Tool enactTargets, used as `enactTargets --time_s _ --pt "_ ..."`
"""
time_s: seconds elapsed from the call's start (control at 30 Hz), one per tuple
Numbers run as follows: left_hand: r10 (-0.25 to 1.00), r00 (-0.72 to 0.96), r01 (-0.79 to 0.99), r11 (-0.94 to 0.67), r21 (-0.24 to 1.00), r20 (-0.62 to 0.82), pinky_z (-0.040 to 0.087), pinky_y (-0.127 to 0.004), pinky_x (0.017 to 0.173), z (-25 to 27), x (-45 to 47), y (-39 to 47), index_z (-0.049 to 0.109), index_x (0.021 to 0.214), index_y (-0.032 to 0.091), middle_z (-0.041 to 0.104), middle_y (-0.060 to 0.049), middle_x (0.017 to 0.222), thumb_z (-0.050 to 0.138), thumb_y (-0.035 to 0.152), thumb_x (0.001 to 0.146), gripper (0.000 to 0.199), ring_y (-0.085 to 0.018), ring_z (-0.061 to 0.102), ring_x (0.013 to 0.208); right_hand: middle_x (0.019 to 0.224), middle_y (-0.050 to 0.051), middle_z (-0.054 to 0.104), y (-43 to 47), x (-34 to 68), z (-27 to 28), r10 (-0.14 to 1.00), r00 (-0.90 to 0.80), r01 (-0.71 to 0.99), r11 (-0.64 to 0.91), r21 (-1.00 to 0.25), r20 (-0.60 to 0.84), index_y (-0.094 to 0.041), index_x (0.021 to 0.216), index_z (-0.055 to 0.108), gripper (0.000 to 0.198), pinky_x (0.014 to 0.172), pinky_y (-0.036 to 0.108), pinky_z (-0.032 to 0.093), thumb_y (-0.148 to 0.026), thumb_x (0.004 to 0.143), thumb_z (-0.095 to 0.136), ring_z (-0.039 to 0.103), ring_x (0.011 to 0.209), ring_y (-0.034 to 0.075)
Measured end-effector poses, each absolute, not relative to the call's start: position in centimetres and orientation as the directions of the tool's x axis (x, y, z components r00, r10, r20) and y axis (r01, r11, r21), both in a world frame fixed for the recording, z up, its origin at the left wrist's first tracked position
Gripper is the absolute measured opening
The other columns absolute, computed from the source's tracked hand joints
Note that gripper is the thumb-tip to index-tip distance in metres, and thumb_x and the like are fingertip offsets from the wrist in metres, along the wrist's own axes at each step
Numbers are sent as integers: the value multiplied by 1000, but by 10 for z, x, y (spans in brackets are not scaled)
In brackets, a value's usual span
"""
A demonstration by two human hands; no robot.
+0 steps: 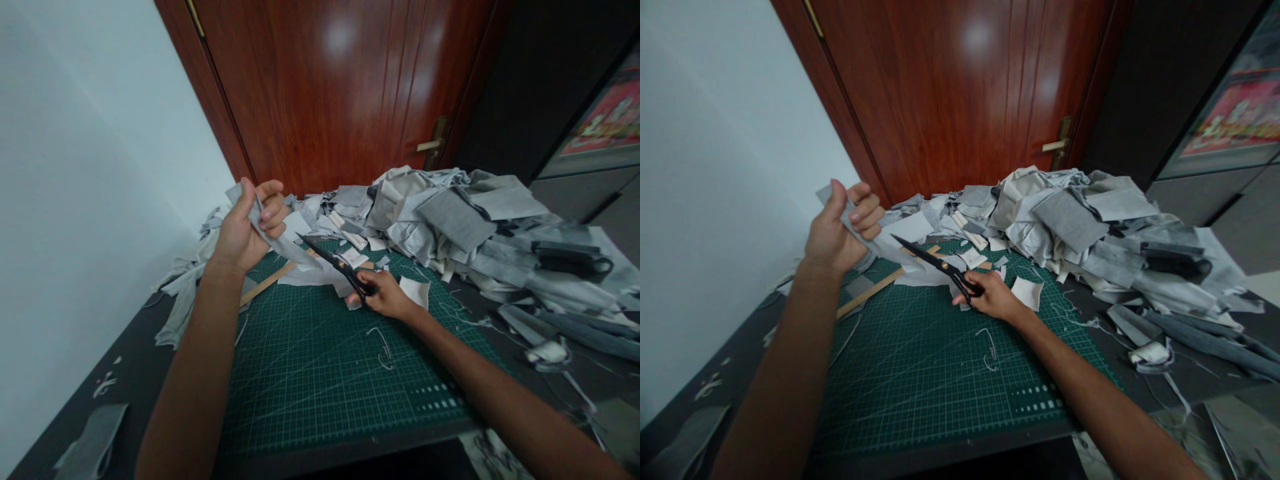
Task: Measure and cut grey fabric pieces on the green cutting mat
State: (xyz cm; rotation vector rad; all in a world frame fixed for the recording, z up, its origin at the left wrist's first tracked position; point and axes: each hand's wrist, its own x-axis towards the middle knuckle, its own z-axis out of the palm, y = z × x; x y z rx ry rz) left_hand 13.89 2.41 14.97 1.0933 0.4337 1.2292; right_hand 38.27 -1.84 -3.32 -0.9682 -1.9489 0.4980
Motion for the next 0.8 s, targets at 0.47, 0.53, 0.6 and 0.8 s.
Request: enactTargets --time_s 0.47,0.53,0.6,0.8 --pt "879 384 -523 -46 851 283 30 -14 33 149 147 20 69 85 15 39 5 51 30 52 106 57 -5 37 36 72 -4 46 -23 383 -31 807 -345 456 590 -666 479 -23 77 42 46 58 27 29 -52 74 77 40 64 13" --pt "867 409 -514 -38 857 284 30 -14 33 148 151 19 69 83 15 38 4 51 29 53 105 59 -5 36 36 72 -4 47 -22 384 -32 812 -338 471 584 -661 476 -22 79 44 45 58 27 29 -53 75 77 40 64 13" --pt "866 417 -501 -35 865 276 30 -14 33 147 153 17 69 83 15 39 4 50 30 55 105 60 -5 36 37 73 -3 47 -21 385 -33 814 -338 477 581 -659 473 -22 80 44 45 58 27 29 -53 76 76 41 64 13" --pt "875 411 -472 -37 881 257 31 -16 35 146 154 16 70 86 16 40 4 50 33 58 103 58 -6 38 37 71 -4 48 -22 384 -32 821 -332 458 570 -682 464 -22 79 44 45 58 27 28 -53 75 77 41 62 13"
